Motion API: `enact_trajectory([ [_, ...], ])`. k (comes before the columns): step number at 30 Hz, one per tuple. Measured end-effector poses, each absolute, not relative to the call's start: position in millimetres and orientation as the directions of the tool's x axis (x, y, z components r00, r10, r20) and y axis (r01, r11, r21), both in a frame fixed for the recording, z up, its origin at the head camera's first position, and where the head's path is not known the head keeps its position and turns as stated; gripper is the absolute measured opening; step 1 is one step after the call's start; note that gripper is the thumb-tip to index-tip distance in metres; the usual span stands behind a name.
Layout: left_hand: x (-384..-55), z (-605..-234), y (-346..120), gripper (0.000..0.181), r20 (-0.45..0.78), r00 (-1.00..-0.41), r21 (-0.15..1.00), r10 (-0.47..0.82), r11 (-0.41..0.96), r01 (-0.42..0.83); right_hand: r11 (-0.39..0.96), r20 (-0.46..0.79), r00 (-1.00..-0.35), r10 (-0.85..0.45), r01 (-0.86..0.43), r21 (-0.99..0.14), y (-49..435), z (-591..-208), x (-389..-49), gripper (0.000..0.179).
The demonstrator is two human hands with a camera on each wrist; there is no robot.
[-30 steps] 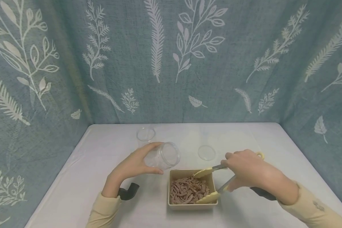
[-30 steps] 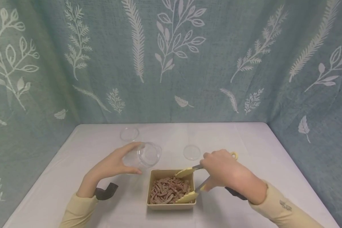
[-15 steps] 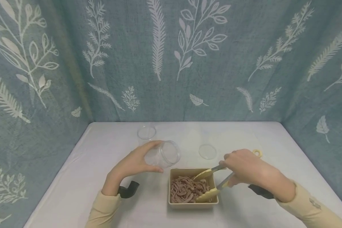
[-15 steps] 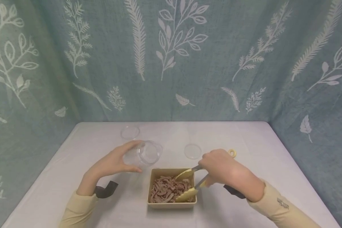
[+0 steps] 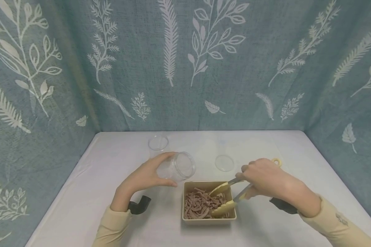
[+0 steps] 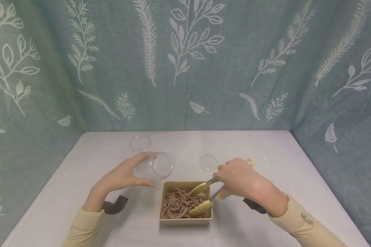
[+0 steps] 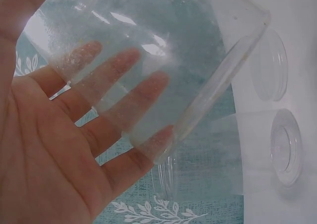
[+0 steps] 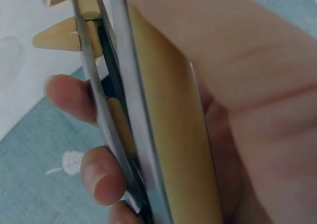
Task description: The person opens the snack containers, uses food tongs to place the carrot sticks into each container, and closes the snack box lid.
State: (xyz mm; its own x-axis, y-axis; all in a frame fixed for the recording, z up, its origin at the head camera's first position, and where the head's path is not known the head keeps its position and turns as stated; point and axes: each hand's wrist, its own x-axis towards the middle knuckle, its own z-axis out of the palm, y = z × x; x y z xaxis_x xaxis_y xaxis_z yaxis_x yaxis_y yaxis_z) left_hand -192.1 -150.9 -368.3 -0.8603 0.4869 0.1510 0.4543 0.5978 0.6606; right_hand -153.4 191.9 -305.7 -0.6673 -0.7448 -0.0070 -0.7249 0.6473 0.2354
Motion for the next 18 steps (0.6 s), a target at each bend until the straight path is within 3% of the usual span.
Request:
enact_trajectory([
  [11,-192.9,-368.5,-152.9,0.092,0.143,-0.862,0.662,0.487,0.600,0.449,0.607,0.052,-0.615,-0.787,-0.755,0.248,197.5,-305.9,-157.8,0.042],
  [18,-193.2,-368.8,-152.2,0.091,0.132,-0.863,0.667,0.487,0.600,0.441,0.628,0.077,-0.630,-0.773,-0.741,0.239,199.2,-311.4,-166.9,0.029],
])
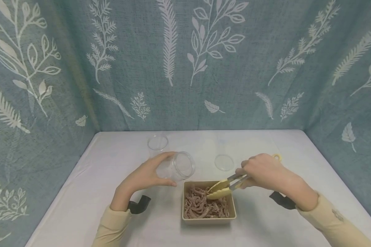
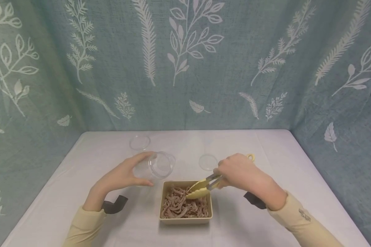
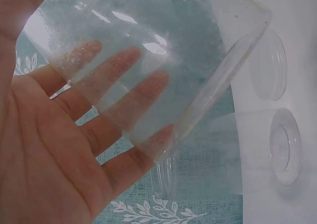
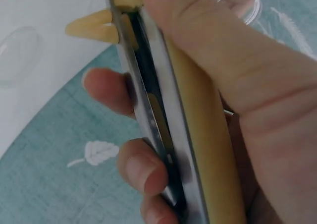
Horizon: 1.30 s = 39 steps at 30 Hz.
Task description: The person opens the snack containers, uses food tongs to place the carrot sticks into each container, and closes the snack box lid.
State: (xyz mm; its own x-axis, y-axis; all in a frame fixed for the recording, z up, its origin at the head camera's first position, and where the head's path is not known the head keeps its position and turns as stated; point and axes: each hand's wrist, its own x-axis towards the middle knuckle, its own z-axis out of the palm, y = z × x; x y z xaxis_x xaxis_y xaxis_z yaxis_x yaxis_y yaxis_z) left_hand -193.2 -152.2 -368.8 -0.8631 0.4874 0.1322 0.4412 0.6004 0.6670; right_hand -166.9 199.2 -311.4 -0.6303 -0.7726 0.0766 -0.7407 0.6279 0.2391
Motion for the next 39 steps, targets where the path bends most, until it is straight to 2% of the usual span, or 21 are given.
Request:
enact_trajectory([
  [13,-192.8,-368.3,-152.8,0.090,0.131,-0.860,0.660,0.493,0.603,0.447,0.630,0.129,-0.617,-0.776,-0.753,0.188,208.9,-316.4,-163.1,0.025],
  [20,-191.9,-367.3,-153.2,0.093,0.131,-0.858,0.664,0.497,0.598,0.448,0.675,0.140,-0.660,-0.738,-0.728,0.124,219.7,-313.6,-158.5,0.025],
  [29,-190.9,-367.6,-152.2,0.092,0.137,-0.855,0.657,0.501,0.600,0.457,0.697,0.170,-0.680,-0.713,-0.715,0.061,235.6,-311.9,-149.4,0.027],
  [39,-189.8,-368.0,-149.0,0.089,0.142,-0.839,0.645,0.525,0.594,0.481,0.752,0.201,-0.732,-0.651,-0.658,0.042,251.6,-304.1,-140.7,0.034],
])
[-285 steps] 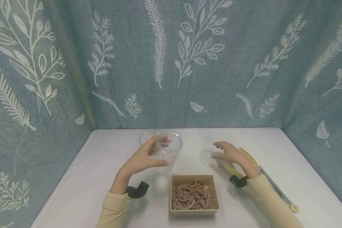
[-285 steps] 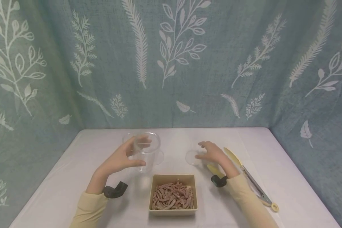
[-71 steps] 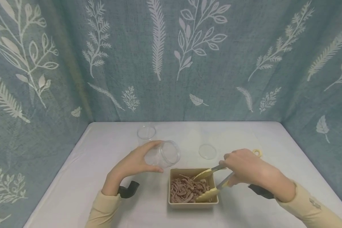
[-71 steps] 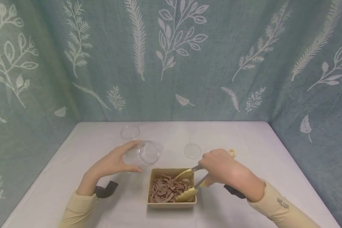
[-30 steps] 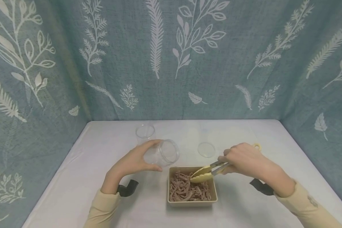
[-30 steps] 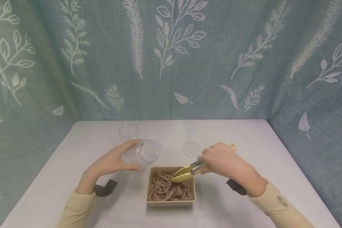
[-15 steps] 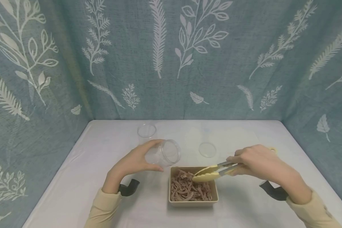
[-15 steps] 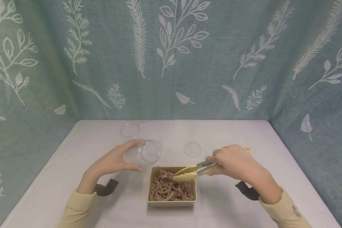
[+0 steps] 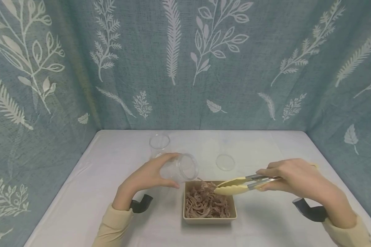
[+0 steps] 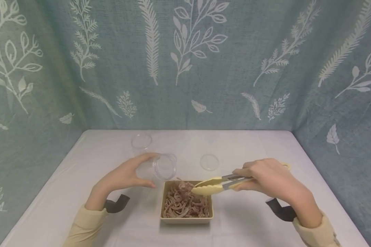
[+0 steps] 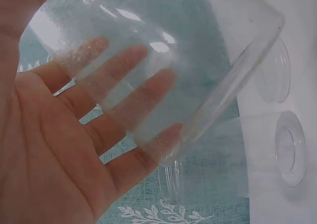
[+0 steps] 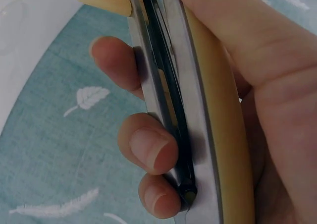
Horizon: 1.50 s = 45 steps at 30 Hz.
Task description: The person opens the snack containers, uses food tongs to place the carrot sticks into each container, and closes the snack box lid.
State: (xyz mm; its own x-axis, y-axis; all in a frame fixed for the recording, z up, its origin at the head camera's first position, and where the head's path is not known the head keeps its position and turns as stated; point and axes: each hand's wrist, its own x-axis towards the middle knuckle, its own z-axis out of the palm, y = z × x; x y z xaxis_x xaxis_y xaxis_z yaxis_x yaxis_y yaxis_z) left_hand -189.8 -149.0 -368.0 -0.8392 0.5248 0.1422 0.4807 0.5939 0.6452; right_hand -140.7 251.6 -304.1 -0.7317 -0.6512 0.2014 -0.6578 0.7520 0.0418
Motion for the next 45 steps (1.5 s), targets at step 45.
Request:
enact_trajectory([
  [45,-176.7,-365.2,-130.5,0.090,0.134,-0.759,0.549,0.637,0.590,0.592,0.701,0.374,-0.649,-0.662,-0.713,0.004,238.5,-277.3,-150.7,0.034],
])
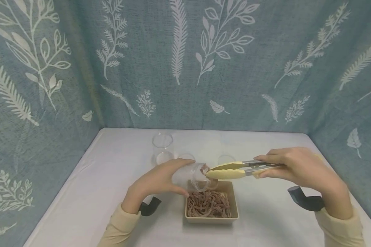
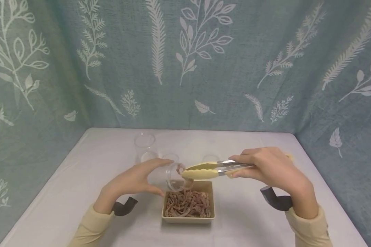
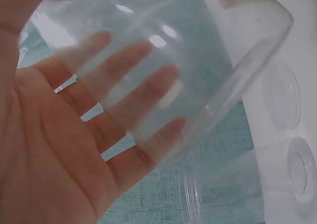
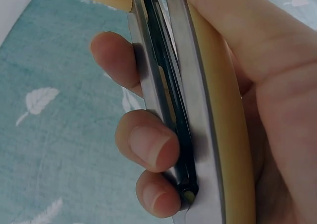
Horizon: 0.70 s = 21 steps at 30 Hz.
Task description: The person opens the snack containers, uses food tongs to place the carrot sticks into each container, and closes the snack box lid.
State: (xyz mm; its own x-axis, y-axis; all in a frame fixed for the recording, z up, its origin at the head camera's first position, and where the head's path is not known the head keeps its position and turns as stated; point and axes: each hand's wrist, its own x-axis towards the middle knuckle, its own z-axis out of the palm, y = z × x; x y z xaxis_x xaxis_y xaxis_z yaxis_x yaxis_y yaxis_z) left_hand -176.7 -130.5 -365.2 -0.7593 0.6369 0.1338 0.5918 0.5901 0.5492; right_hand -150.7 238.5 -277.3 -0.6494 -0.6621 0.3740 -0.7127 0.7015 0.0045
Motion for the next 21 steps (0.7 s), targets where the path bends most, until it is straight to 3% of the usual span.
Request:
enact_trajectory([
  [15,-173.3,-362.3,-125.8,0.091,0.136,-0.749,0.531,0.648,0.591,0.608,0.667,0.378,-0.607,-0.698,-0.744,0.036,211.8,-285.0,-155.1,0.034],
  [21,-172.2,-361.0,-125.9,0.091,0.134,-0.753,0.543,0.644,0.588,0.600,0.690,0.350,-0.637,-0.687,-0.723,0.038,203.9,-284.1,-152.5,0.036],
])
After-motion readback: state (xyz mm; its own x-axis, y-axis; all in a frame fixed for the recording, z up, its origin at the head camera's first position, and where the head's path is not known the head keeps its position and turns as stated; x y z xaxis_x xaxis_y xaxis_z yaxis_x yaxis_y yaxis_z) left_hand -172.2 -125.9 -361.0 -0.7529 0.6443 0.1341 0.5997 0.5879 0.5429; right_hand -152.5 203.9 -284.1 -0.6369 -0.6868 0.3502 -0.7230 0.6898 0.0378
